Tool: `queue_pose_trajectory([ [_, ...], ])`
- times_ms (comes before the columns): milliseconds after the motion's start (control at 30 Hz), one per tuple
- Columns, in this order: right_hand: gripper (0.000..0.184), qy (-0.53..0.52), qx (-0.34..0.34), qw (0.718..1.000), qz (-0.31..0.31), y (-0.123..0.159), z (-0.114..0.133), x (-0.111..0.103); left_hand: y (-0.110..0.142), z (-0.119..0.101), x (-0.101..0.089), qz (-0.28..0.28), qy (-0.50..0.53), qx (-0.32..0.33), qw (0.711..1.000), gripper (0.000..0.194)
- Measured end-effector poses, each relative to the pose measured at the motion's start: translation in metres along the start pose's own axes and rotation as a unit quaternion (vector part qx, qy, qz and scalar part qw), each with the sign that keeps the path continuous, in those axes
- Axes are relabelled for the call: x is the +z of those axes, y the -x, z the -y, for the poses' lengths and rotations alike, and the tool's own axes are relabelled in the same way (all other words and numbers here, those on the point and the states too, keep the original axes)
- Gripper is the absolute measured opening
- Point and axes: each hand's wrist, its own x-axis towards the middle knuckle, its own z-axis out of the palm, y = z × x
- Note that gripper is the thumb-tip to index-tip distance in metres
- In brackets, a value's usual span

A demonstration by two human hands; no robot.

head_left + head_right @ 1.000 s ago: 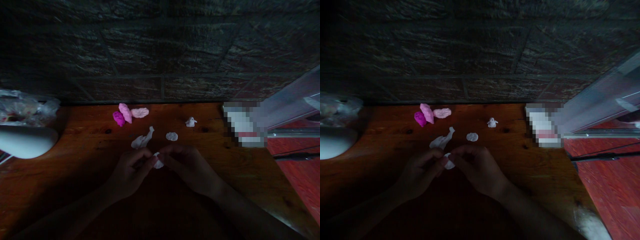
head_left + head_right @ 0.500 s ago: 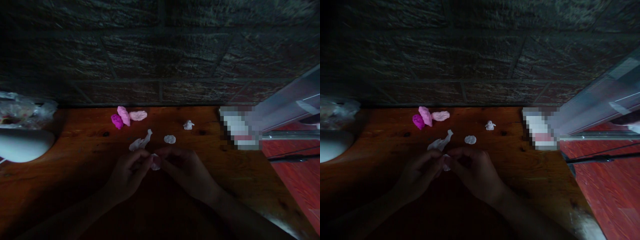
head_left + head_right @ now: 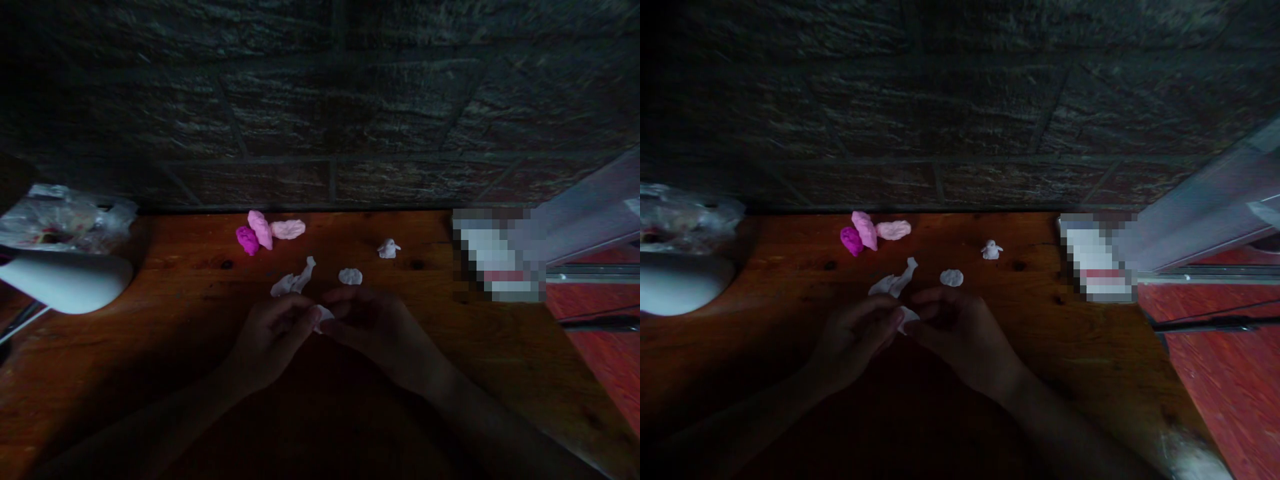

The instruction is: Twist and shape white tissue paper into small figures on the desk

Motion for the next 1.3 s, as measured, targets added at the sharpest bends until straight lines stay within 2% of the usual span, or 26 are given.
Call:
queue_pose_trajectory([
  [200,0.036,0.003,-0.017,1.000,0.003,-0.001,-0.002,-0.001,-0.001,0.000,0.001,-0.012,-0.021,-0.009,1.000,0.024],
  [300,0.035,0.002,-0.010,1.000,-0.005,-0.001,-0.002,-0.002,0.000,0.003,0.001,0.006,-0.001,-0.039,0.999,0.029],
  [367,0.035,-0.001,-0.009,1.000,-0.011,-0.001,-0.002,-0.001,0.000,0.003,0.000,0.012,-0.010,-0.036,0.999,0.030],
  [500,0.040,-0.014,-0.015,1.000,-0.015,0.001,-0.003,0.005,-0.001,-0.002,-0.001,-0.023,-0.063,0.047,0.997,0.024],
  [600,0.028,0.010,-0.009,1.000,-0.001,0.003,-0.004,0.008,-0.001,-0.005,-0.002,-0.039,-0.093,0.109,0.989,0.019],
  [733,0.020,0.043,-0.016,0.999,-0.001,0.004,-0.005,0.007,-0.001,-0.005,-0.002,-0.034,-0.097,0.136,0.985,0.013],
  [833,0.020,0.057,-0.016,0.998,-0.008,0.004,-0.003,0.004,-0.001,-0.003,-0.002,-0.026,-0.096,0.125,0.987,0.009],
  [1033,0.017,0.093,-0.029,0.995,-0.006,0.003,0.004,0.002,-0.002,0.000,-0.002,-0.041,-0.071,0.038,0.996,0.016],
  [1300,0.015,0.117,-0.056,0.991,-0.031,0.003,0.005,-0.002,-0.002,0.001,-0.001,-0.011,-0.081,0.036,0.996,0.016],
])
